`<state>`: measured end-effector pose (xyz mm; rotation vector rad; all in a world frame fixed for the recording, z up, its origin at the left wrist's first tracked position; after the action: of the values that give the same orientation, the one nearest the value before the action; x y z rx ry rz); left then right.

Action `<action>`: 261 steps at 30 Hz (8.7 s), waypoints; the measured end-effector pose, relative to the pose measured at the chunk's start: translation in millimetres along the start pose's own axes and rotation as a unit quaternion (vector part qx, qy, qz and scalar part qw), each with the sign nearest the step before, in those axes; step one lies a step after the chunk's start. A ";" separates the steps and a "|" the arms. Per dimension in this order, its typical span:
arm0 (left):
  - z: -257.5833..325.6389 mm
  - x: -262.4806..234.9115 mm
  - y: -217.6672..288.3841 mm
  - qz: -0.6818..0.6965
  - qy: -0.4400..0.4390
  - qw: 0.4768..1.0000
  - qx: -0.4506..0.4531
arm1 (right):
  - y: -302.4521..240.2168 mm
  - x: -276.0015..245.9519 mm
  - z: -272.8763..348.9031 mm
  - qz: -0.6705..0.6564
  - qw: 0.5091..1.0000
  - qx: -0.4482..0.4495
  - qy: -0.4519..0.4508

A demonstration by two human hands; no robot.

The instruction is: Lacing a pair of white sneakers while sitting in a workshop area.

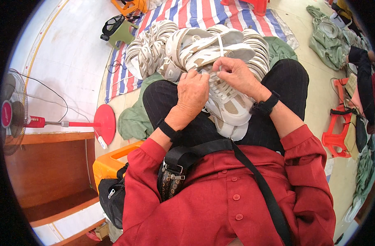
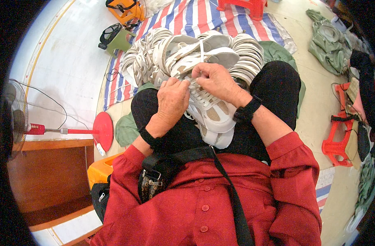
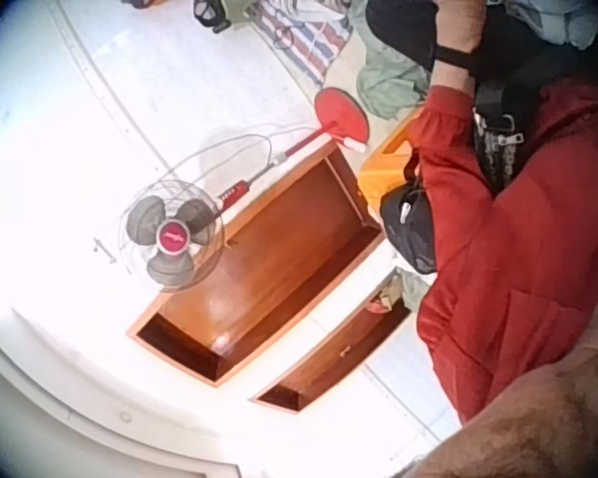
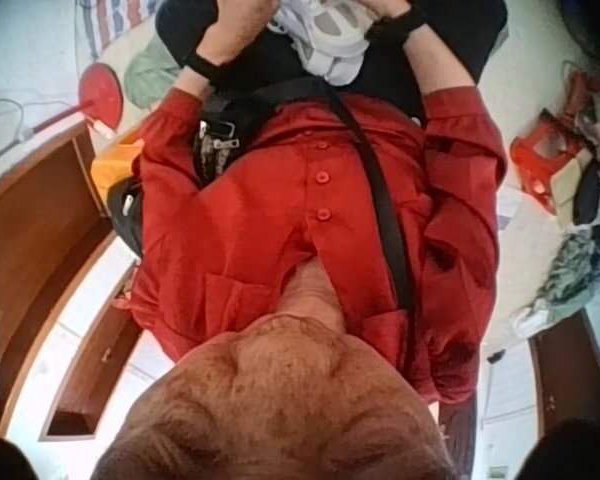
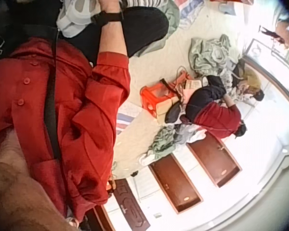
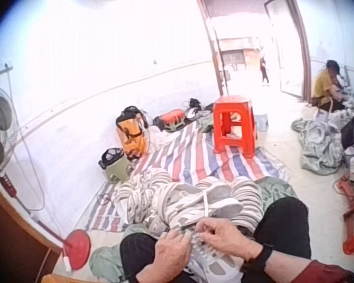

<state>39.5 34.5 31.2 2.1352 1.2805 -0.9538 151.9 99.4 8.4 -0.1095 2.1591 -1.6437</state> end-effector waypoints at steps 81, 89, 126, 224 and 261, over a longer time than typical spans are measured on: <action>10.6 27.5 -53.6 0.250 -0.122 0.920 -0.276 | -2.4 -4.5 10.9 0.213 0.949 -0.209 0.102; 13.2 22.7 -51.1 0.267 -0.153 0.915 -0.259 | 15.6 -11.2 4.8 0.253 0.949 -0.155 0.106; 24.6 16.1 -42.7 0.174 -0.047 0.947 -0.267 | -44.3 -16.4 6.6 0.259 0.910 -0.309 0.097; 8.4 -23.5 -42.8 0.227 -0.007 0.924 -0.306 | -3.2 -34.6 -2.9 0.075 0.991 -0.070 0.086; 56.4 36.2 -59.8 0.354 0.025 0.820 -0.448 | 67.4 -6.6 -16.8 0.014 0.989 0.034 0.141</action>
<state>-20.2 43.1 -35.4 1.6038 0.6106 0.0605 164.4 136.6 -49.2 0.1845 2.2906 -1.8069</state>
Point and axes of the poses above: each hand's wrist, its own z-axis away from the middle knuckle, its own x-axis out of the palm, y = z × x, the point moved 7 cm from there along -z, towards the middle knuckle, and after that the axes turned 12 degrees about y, right-handed, at the moved point
